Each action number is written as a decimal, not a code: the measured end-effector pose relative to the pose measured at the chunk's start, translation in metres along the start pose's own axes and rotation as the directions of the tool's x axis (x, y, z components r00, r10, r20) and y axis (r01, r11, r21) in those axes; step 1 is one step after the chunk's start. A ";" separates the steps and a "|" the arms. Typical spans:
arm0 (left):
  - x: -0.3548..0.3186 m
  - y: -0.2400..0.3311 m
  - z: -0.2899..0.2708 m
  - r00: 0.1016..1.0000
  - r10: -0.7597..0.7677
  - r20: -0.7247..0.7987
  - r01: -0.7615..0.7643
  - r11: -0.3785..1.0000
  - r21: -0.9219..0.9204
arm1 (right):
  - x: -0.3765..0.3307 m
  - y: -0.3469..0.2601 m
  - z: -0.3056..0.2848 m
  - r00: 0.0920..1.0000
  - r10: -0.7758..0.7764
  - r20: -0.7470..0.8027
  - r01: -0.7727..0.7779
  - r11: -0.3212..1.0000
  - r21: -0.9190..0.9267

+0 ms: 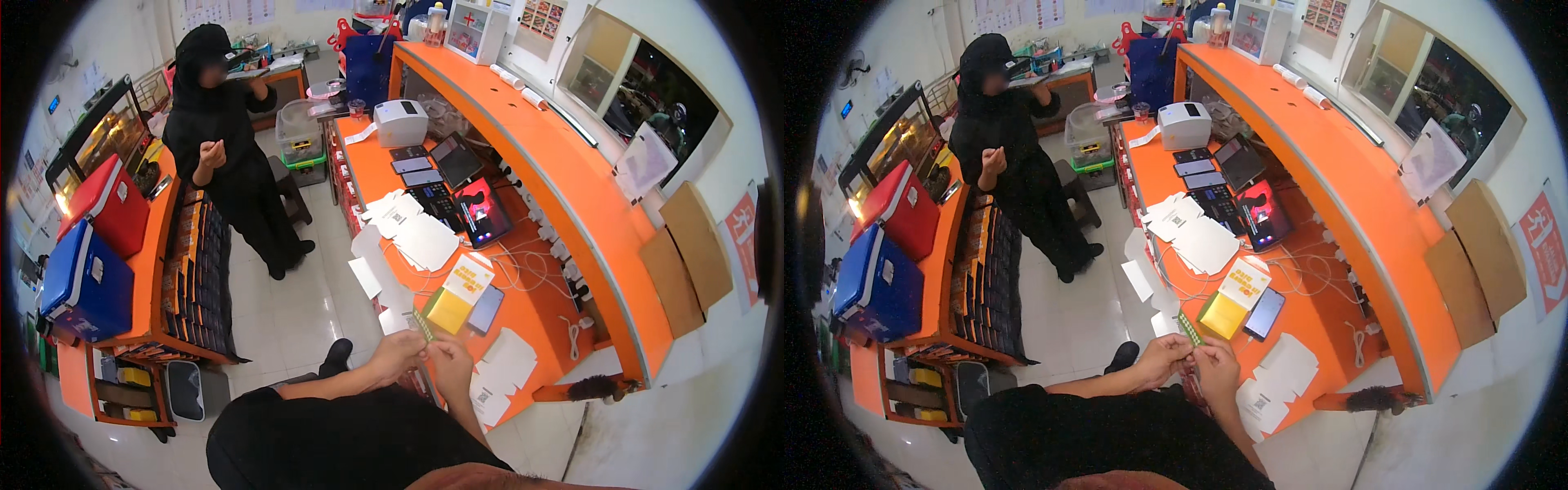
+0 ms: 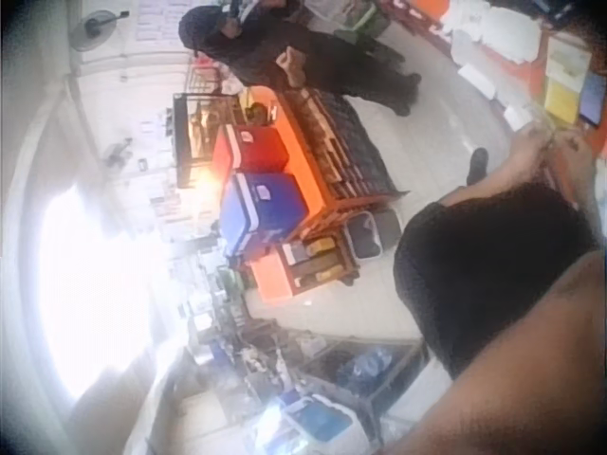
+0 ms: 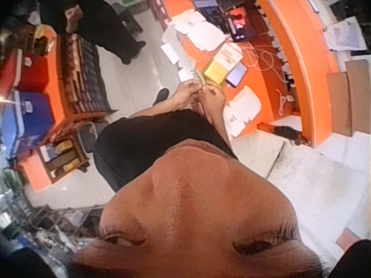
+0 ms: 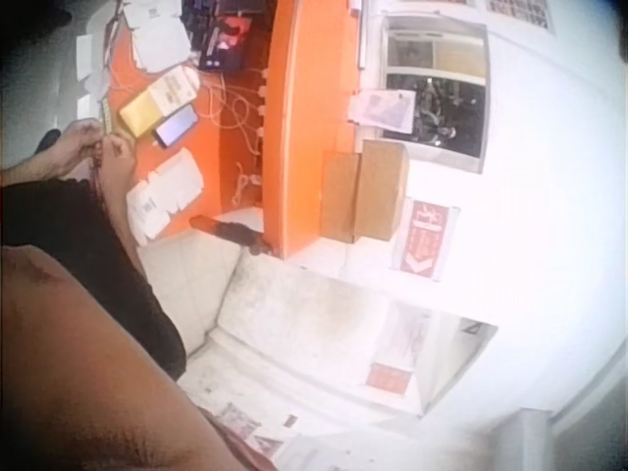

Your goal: The person assembles cardboard food boxes by hand, folding the flaps and applying green stickers to secure the lids.

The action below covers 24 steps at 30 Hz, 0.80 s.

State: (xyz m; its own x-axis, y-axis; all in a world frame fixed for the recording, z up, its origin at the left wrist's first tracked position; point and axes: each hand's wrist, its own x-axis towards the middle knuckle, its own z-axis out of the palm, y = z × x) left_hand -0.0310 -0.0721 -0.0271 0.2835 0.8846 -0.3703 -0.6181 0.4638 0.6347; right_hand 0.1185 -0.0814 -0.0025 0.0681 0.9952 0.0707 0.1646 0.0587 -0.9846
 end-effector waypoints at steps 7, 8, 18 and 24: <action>0.004 -0.012 -0.019 0.995 0.068 0.073 -0.060 0.993 -0.100 | -0.004 -0.008 0.004 0.998 0.041 0.045 -0.045 0.995 0.090; 0.003 -0.012 -0.020 0.993 0.079 0.087 -0.068 0.991 -0.118 | -0.003 -0.009 0.004 0.996 0.051 0.074 -0.058 0.993 0.099; 0.005 -0.012 -0.027 0.996 0.040 0.082 -0.031 0.993 -0.112 | -0.006 0.001 0.009 0.999 0.027 0.031 -0.032 0.986 0.167; 0.008 -0.013 -0.027 0.994 0.055 0.093 -0.047 0.994 -0.094 | -0.007 0.008 0.011 0.999 0.003 0.038 -0.009 0.985 0.173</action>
State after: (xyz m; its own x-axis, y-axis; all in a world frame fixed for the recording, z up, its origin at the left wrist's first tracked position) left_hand -0.0404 -0.0726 -0.0563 0.3161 0.9096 -0.2696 -0.6968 0.4154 0.5847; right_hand 0.1087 -0.0871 -0.0122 0.0311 0.9976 0.0620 -0.0090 0.0623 -0.9980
